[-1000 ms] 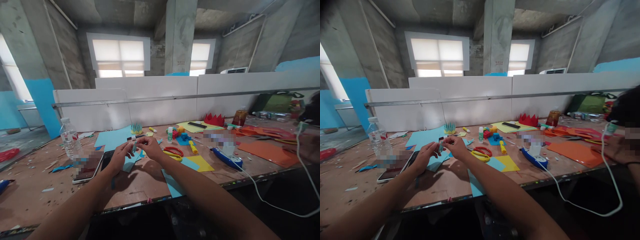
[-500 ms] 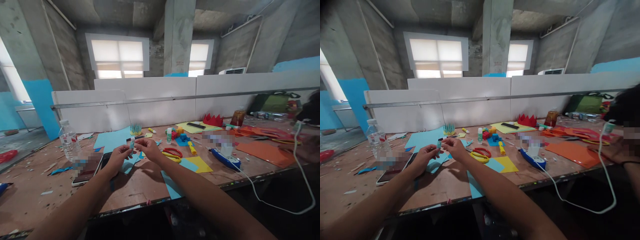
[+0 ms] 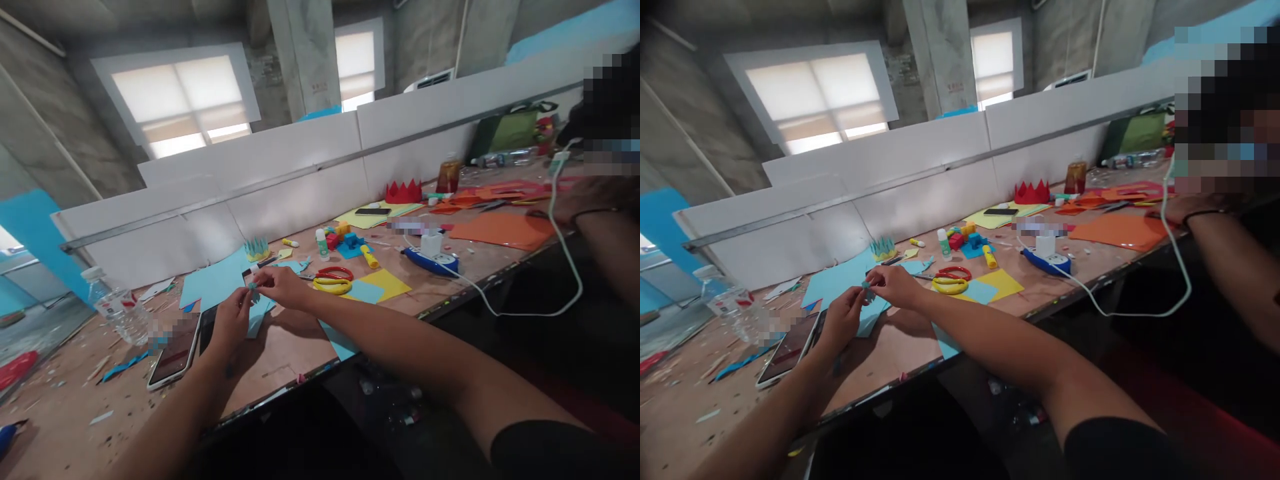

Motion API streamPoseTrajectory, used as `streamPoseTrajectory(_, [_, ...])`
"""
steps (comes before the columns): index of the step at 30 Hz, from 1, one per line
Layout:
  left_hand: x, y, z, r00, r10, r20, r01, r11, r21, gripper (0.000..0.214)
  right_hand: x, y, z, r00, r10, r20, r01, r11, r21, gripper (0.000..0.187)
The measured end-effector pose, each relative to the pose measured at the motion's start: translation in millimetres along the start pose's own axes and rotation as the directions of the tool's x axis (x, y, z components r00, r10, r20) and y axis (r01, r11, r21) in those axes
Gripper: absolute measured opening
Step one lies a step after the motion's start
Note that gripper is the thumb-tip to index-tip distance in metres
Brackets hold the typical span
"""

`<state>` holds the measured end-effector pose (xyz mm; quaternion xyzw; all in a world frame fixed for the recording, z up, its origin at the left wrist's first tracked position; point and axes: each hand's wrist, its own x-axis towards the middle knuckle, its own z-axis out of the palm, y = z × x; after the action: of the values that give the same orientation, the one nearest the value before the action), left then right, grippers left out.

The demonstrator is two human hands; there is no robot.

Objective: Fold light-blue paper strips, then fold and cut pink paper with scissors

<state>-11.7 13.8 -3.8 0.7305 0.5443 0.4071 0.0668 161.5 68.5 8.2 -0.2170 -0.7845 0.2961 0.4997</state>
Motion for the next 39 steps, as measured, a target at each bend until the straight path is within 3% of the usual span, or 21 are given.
streamPoseTrajectory(8, [-4.1, 11.9, 0.9, 0.997, 0.067, -0.040, -0.059, 0.983, 0.176, 0.028, -1.8, -6.0, 3.7, 0.999, -0.020, -0.043, 0.021, 1.000, 0.007, 0.008])
streamPoseTrajectory(16, [-2.9, 1.4, 5.6, 0.995, 0.064, -0.077, -0.041, 0.960, 0.276, 0.025, -0.4, 8.2, 5.7, 0.998, -0.012, -0.067, 0.009, 0.999, -0.046, 0.018])
streamPoseTrajectory(27, [-0.8, -1.4, 4.7, 0.992, 0.087, -0.091, -0.061, 0.965, 0.256, 0.030, -2.1, -3.4, 5.1, 0.997, -0.076, -0.010, 0.076, 0.996, -0.042, 0.017])
streamPoseTrajectory(35, [0.5, -3.9, 5.3, 0.993, 0.075, -0.095, -0.055, 0.978, 0.204, 0.031, -0.8, -1.5, 1.9, 0.994, -0.106, -0.038, 0.099, 0.983, -0.155, 0.018])
streamPoseTrajectory(39, [0.3, -4.5, 3.9, 0.993, 0.060, -0.099, -0.041, 0.982, 0.185, 0.029, -1.5, 0.0, 2.7, 0.989, -0.149, 0.013, 0.149, 0.965, -0.214, 0.020])
